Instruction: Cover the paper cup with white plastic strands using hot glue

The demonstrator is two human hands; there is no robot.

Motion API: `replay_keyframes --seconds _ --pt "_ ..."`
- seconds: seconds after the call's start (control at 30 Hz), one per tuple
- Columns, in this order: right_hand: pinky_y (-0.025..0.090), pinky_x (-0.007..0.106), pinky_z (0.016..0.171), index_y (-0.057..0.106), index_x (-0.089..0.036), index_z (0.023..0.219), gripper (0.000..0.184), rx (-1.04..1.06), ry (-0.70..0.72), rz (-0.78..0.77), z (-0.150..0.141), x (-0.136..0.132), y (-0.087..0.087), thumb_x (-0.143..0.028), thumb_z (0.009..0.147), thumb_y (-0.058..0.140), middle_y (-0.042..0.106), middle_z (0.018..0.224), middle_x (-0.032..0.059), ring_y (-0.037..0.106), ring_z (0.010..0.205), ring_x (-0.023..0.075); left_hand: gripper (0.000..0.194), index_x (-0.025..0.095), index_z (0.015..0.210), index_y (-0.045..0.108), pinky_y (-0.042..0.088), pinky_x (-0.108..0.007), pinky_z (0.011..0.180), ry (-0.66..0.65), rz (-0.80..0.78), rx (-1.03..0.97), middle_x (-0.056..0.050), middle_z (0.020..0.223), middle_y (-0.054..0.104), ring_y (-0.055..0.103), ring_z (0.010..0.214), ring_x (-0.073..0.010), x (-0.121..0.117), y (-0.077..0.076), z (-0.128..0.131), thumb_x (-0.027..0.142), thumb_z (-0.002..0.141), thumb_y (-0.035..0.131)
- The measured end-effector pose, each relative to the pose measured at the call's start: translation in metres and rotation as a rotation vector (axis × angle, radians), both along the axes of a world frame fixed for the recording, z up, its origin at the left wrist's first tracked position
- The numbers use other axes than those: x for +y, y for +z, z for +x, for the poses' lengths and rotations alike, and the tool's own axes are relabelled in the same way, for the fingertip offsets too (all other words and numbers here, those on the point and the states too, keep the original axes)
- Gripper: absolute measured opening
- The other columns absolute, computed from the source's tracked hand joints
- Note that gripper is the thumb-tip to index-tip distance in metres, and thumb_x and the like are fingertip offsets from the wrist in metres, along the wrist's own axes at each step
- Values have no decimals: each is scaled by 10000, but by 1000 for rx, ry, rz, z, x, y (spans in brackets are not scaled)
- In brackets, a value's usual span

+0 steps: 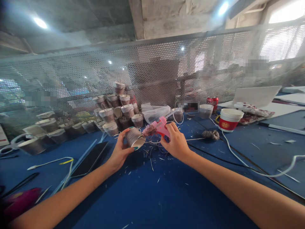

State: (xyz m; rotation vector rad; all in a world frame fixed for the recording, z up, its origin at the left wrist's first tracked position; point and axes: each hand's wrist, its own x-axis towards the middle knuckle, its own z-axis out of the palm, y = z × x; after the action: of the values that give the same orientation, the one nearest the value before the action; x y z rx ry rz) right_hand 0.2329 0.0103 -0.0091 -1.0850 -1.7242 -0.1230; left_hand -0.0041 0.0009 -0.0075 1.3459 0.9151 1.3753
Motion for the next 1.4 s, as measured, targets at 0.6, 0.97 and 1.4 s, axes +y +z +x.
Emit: replay_keyframes --seconds 0.6,0.97,1.4 --pt "480 314 571 480 -209 976 187 -58 -16 74 5 3 1 -231 791 498 569 925 70 552 645 159 782 362 1200 464 503 -311 811 30 -36 -34 12 1319 471 565 1027 -212 -2 4 2 33 530 698" --pt "486 324 589 505 -196 985 209 -63 -49 46 9 6 1 -236 780 503 583 943 79 587 695 185 783 356 1205 449 487 -309 825 32 -35 -45 7 1269 503 561 1038 -213 -2 4 2 38 535 699" --pt "471 303 581 517 -175 987 224 -104 -72 87 13 11 -1 -214 767 515 598 934 87 584 681 183 774 327 1178 481 466 -233 720 78 -40 -84 10 1253 514 562 956 -166 -7 9 4 23 499 693"
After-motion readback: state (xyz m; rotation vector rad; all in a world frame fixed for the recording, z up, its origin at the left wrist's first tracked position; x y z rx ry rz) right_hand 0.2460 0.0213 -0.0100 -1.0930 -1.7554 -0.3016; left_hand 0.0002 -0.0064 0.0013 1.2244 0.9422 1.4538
